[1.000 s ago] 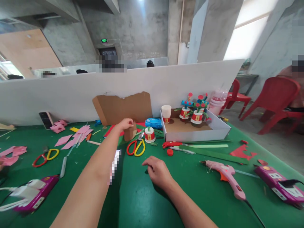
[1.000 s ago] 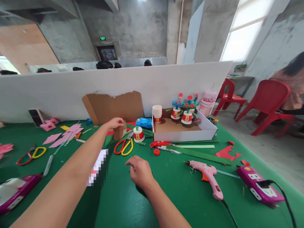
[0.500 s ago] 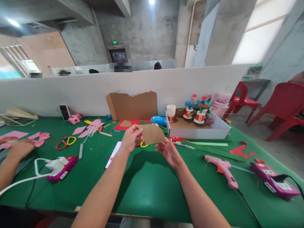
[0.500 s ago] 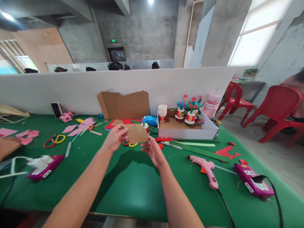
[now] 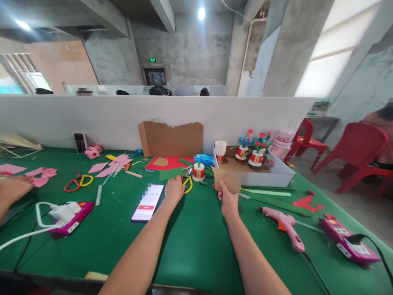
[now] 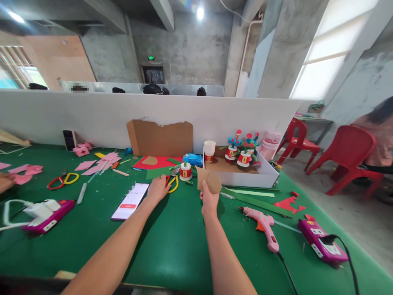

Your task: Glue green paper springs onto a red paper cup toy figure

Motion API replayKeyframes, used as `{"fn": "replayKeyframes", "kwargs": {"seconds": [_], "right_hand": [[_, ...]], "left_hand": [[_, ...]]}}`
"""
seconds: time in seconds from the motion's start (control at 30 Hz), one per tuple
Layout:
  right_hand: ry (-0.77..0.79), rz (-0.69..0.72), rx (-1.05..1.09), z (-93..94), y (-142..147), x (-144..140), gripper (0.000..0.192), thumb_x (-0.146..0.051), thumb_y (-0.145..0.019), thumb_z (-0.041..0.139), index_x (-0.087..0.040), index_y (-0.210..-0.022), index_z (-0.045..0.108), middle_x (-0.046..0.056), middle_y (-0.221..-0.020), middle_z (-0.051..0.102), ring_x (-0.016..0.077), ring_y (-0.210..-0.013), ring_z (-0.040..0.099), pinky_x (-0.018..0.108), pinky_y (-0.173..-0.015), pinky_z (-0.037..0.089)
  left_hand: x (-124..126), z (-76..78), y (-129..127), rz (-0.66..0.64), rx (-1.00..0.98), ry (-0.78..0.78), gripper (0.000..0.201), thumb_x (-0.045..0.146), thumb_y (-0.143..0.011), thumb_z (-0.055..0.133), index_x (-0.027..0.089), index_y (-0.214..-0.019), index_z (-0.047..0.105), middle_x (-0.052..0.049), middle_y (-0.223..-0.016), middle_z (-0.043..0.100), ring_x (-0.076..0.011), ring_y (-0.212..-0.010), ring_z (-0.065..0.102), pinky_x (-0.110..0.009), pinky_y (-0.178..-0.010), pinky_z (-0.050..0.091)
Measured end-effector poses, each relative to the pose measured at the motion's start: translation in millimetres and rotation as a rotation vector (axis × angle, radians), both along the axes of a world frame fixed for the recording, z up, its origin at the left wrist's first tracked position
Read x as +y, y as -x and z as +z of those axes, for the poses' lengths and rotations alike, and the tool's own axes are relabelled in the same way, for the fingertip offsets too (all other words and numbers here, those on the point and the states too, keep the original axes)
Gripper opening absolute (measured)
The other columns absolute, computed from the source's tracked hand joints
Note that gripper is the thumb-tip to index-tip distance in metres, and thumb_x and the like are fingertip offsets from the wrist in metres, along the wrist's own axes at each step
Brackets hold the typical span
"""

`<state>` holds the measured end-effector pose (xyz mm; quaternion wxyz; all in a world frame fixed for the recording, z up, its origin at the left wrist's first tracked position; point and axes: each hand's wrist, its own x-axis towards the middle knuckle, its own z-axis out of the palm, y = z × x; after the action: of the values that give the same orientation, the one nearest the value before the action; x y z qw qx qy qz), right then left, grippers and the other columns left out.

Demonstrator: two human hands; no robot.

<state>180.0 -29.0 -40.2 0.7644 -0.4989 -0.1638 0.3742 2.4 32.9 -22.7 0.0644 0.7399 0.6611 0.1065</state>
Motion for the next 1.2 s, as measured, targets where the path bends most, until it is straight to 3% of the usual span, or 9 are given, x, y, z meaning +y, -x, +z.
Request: {"fn": "replayKeyframes", "kwargs": {"seconds": [0.27, 0.4, 0.57, 0.7, 0.87, 1.03, 1.1, 1.2], "right_hand": [[-0.027, -0.051, -0.041, 4.5, 5, -4, 0.046, -0.045, -0.049, 0.084, -0.018, -0.070, 0.054, -0.011, -0.042, 0.045, 0.0039, -0.033, 0.033, 0.019, -0.030, 0.025], [0.002, -0.062, -0.042, 6.7, 6, -6, 0.045, -0.046, -0.050, 0.083, -0.017, -0.070, 0.056, -0.011, -0.038, 0.044, 0.0056, -0.033, 0.035, 0.019, -0.030, 0.026], [-0.014, -0.074, -0.018, 6.7, 5, -5, 0.046, -0.045, -0.050, 0.084, -0.016, -0.073, 0.057, -0.009, -0.042, 0.049, 0.0057, -0.034, 0.037, 0.020, -0.031, 0.027], [-0.041, -0.092, 0.031, 7.3, 2, -4, 0.046, -0.043, -0.049, 0.084, -0.017, -0.073, 0.055, -0.010, -0.043, 0.048, 0.0046, -0.034, 0.036, 0.019, -0.031, 0.027], [-0.100, -0.079, 0.078, 8.1, 1, -4, 0.043, -0.039, -0.052, 0.083, -0.018, -0.077, 0.055, -0.009, -0.050, 0.054, 0.0045, -0.035, 0.039, 0.018, -0.032, 0.030], [-0.173, 0.032, 0.132, 11.0, -2, -5, 0.039, -0.035, -0.052, 0.082, -0.019, -0.071, 0.053, -0.010, -0.045, 0.051, 0.0064, -0.038, 0.045, 0.018, -0.036, 0.037], [-0.185, 0.064, 0.133, 13.4, -4, -6, 0.039, -0.036, -0.052, 0.083, -0.019, -0.072, 0.054, -0.010, -0.047, 0.053, 0.0069, -0.039, 0.048, 0.019, -0.037, 0.040], [-0.195, 0.047, 0.129, 17.4, -9, -7, 0.042, -0.038, -0.051, 0.085, -0.019, -0.072, 0.054, -0.010, -0.046, 0.051, 0.0063, -0.038, 0.046, 0.019, -0.035, 0.037]], "left_hand": [[-2, 1.5, -4, -0.013, 0.060, 0.111, 0.034, 0.011, -0.077, 0.054, 0.016, -0.110, 0.047, -0.019, -0.102, 0.069, -0.0311, -0.098, 0.067, -0.033, -0.073, 0.047], [-12, 9.7, 8, -0.033, 0.062, 0.145, 0.037, 0.012, -0.072, 0.057, 0.018, -0.107, 0.046, -0.019, -0.098, 0.069, -0.0326, -0.095, 0.068, -0.031, -0.067, 0.045], [-34, 26.4, 25, -0.054, -0.022, 0.150, 0.030, 0.014, -0.069, 0.057, 0.023, -0.095, 0.047, -0.008, -0.083, 0.068, -0.0265, -0.078, 0.067, -0.027, -0.060, 0.038], [-61, 30.2, 48, -0.062, -0.260, 0.190, 0.026, 0.014, -0.065, 0.056, 0.024, -0.087, 0.046, 0.005, -0.060, 0.055, -0.0172, -0.055, 0.055, -0.023, -0.052, 0.029], [-105, 19.5, 69, -0.119, -0.893, 0.377, 0.031, 0.025, -0.064, 0.061, 0.022, -0.091, 0.047, 0.009, -0.056, 0.049, -0.0108, -0.051, 0.046, -0.020, -0.050, 0.032], [-123, 22.4, 39, -0.225, -1.286, 0.347, 0.051, 0.040, -0.064, 0.070, 0.023, -0.106, 0.048, 0.006, -0.069, 0.053, -0.0088, -0.055, 0.047, -0.019, -0.051, 0.035], [-116, 26.0, 18, -0.319, -1.191, 0.368, 0.046, 0.037, -0.060, 0.074, 0.022, -0.096, 0.050, 0.005, -0.069, 0.053, -0.0091, -0.054, 0.047, -0.021, -0.051, 0.037], [-97, 28.0, -14, -0.386, -0.973, 0.176, 0.027, 0.036, -0.067, 0.068, 0.021, -0.071, 0.045, 0.005, -0.059, 0.049, -0.0098, -0.050, 0.044, -0.022, -0.050, 0.036]]}}
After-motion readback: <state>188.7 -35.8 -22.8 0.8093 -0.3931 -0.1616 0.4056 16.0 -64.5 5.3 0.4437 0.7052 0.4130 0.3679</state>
